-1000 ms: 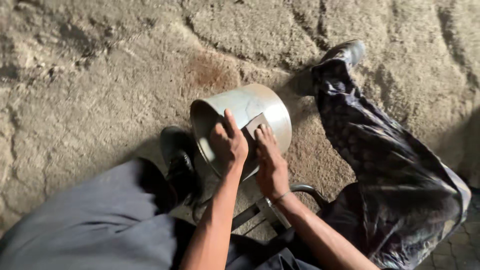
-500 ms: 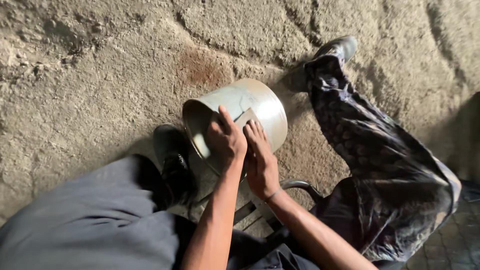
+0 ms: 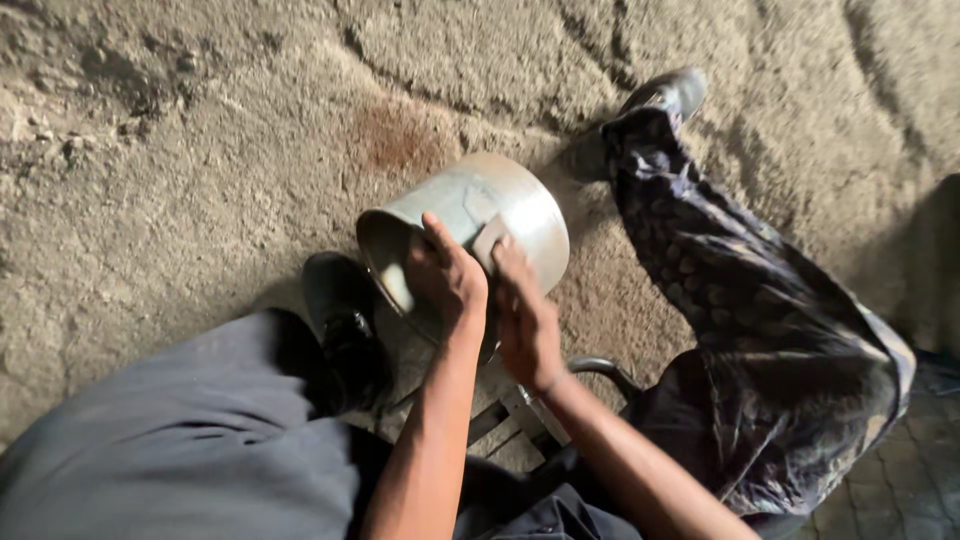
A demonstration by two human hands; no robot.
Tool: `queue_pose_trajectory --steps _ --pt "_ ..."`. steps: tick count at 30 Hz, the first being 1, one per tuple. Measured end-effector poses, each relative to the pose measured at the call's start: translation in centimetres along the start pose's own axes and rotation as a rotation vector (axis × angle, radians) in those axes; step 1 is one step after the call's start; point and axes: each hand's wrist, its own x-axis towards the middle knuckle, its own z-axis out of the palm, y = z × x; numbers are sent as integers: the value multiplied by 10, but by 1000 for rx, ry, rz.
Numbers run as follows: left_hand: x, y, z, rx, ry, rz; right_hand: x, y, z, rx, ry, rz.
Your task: The person scrubs the exterior of a metal bucket with a small abrasive pad while seated on the ground. The bucket is rotated by hand to access different areas during the cleaning process.
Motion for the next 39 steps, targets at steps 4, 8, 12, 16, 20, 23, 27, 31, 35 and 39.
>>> queue_pose_trajectory --steps 4,8,12,16,20,23,27,31,35,39 --pt "8 -8 4 19 -10 -99 15 4 -2 554 229 671" --pt "15 4 3 107 16 -136 95 51 -37 -198 -3 167" --pt "18 6 2 0 -13 -267 95 40 -28 601 91 574" --pt "23 -17 -3 -23 -26 -270 6 -3 1 -51 -85 -13" --pt "31 -22 -2 -128 75 16 9 17 8 521 -14 357" --pt "31 -7 -6 -115 3 -232 68 51 -15 125 17 145" --pt "23 13 -12 -86 -25 -307 98 55 -26 230 34 378" --pt "22 3 -11 -59 -43 -273 24 12 -7 212 2 249" --pt "29 -13 -5 -53 -55 -216 -3 4 -2 -110 -154 24" --pt "24 -4 -6 98 40 -130 75 49 -19 -240 -11 4"
